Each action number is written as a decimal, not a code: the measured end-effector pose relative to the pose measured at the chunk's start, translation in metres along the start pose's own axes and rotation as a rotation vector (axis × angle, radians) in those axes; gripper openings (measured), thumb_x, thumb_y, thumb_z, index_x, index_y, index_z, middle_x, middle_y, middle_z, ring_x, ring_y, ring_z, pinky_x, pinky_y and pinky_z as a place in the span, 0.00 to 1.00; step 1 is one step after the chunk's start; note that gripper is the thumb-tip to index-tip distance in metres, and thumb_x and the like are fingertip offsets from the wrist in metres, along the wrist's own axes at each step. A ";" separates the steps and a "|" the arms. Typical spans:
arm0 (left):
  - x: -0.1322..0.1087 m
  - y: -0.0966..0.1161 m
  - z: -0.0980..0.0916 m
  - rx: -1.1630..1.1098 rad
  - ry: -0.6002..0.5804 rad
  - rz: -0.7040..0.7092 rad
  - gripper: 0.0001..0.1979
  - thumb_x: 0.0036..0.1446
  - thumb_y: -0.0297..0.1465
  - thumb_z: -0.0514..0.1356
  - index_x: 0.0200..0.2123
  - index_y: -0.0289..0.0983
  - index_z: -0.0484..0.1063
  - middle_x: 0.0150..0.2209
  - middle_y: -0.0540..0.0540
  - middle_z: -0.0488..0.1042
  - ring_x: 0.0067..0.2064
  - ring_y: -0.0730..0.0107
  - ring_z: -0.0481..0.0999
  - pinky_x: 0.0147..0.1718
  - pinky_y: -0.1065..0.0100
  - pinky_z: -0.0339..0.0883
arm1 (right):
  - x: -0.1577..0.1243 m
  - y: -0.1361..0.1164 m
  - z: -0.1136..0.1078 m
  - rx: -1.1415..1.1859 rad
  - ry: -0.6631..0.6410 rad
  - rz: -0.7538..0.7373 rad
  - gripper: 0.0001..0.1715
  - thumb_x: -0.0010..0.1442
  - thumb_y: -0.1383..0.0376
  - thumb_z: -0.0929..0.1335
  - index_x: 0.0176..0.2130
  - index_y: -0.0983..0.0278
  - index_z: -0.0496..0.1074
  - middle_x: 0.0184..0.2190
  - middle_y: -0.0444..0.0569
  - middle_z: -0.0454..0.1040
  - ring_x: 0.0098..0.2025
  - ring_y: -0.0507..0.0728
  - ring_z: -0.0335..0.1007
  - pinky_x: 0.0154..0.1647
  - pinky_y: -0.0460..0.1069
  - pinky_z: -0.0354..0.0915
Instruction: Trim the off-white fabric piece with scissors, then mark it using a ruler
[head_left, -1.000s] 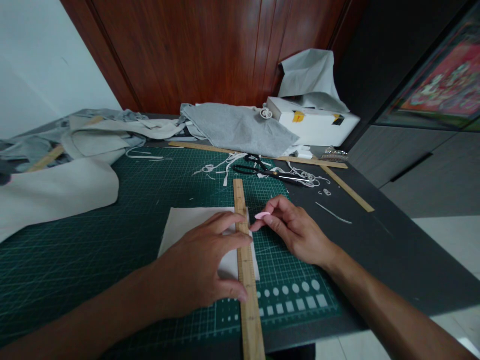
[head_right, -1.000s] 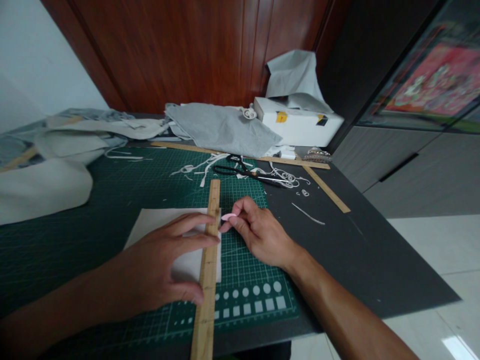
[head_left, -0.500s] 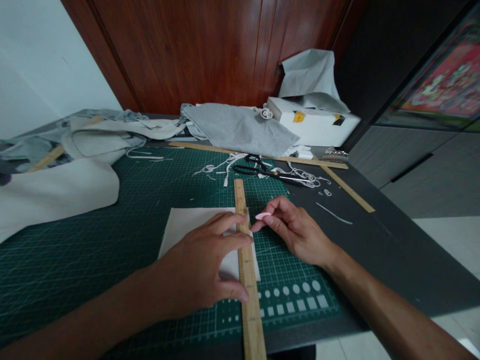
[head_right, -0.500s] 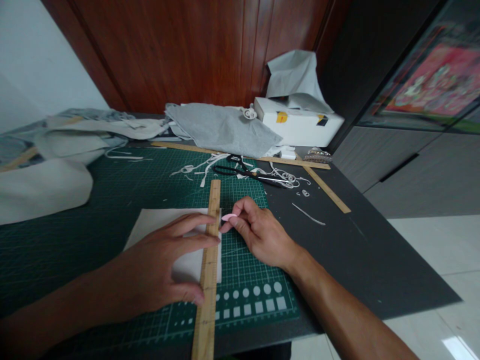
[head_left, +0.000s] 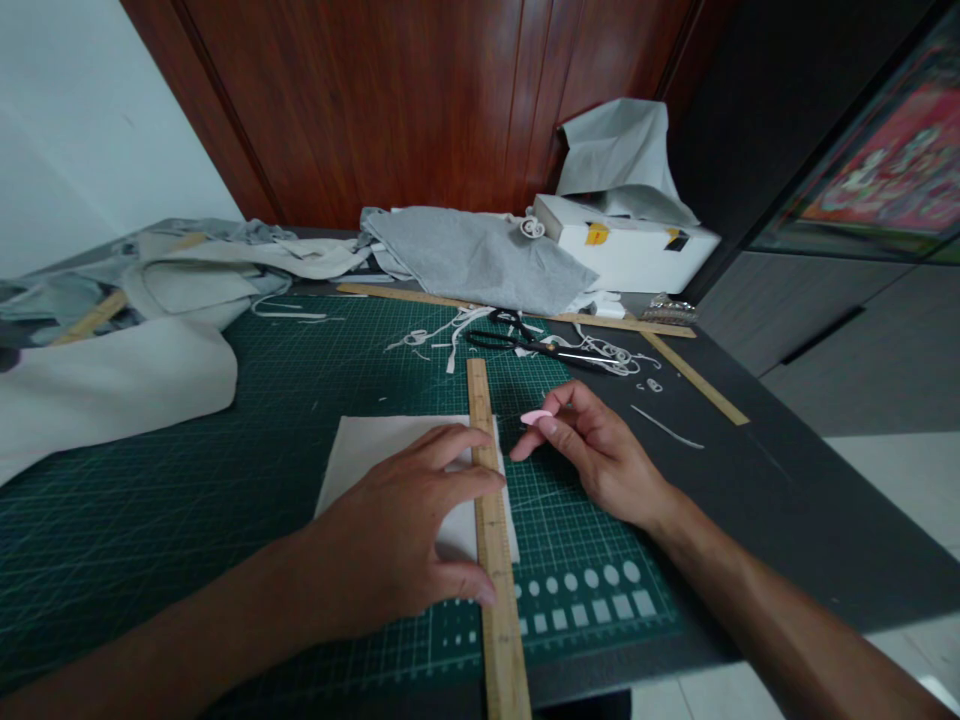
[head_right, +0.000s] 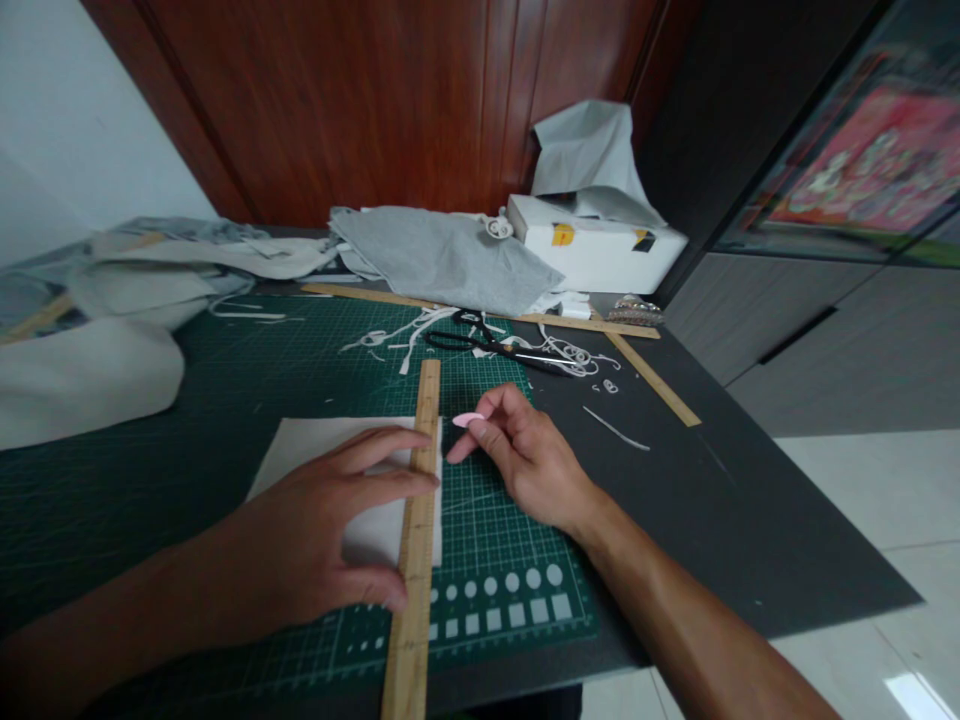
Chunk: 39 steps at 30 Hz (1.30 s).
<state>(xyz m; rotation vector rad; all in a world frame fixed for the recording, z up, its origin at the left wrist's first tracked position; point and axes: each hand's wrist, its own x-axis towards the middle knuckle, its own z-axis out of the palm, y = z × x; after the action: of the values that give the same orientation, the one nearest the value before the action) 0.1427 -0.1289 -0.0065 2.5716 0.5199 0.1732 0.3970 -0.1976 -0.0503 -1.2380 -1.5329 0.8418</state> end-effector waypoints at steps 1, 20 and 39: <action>0.000 0.000 0.000 0.001 -0.003 0.000 0.36 0.48 0.51 0.78 0.57 0.40 0.81 0.68 0.38 0.70 0.69 0.40 0.69 0.69 0.41 0.66 | 0.000 0.000 0.000 0.014 0.006 0.003 0.10 0.79 0.54 0.65 0.46 0.55 0.62 0.36 0.46 0.88 0.42 0.62 0.84 0.50 0.60 0.72; 0.000 0.004 -0.001 0.014 0.011 -0.008 0.36 0.47 0.49 0.79 0.56 0.39 0.79 0.68 0.37 0.71 0.70 0.42 0.69 0.69 0.44 0.65 | 0.003 0.001 0.001 0.055 0.129 0.034 0.10 0.74 0.56 0.70 0.43 0.57 0.69 0.37 0.45 0.83 0.40 0.57 0.79 0.44 0.54 0.71; 0.003 0.005 -0.002 0.005 -0.007 -0.021 0.36 0.44 0.48 0.81 0.54 0.41 0.80 0.62 0.40 0.76 0.64 0.43 0.73 0.64 0.44 0.69 | 0.018 -0.033 -0.008 0.287 -0.363 0.390 0.10 0.58 0.66 0.80 0.35 0.63 0.78 0.24 0.40 0.79 0.18 0.46 0.68 0.14 0.38 0.64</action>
<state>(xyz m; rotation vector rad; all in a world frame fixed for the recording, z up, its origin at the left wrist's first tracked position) 0.1470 -0.1308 -0.0018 2.5694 0.5450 0.1552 0.3943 -0.1890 -0.0132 -1.2313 -1.3954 1.5560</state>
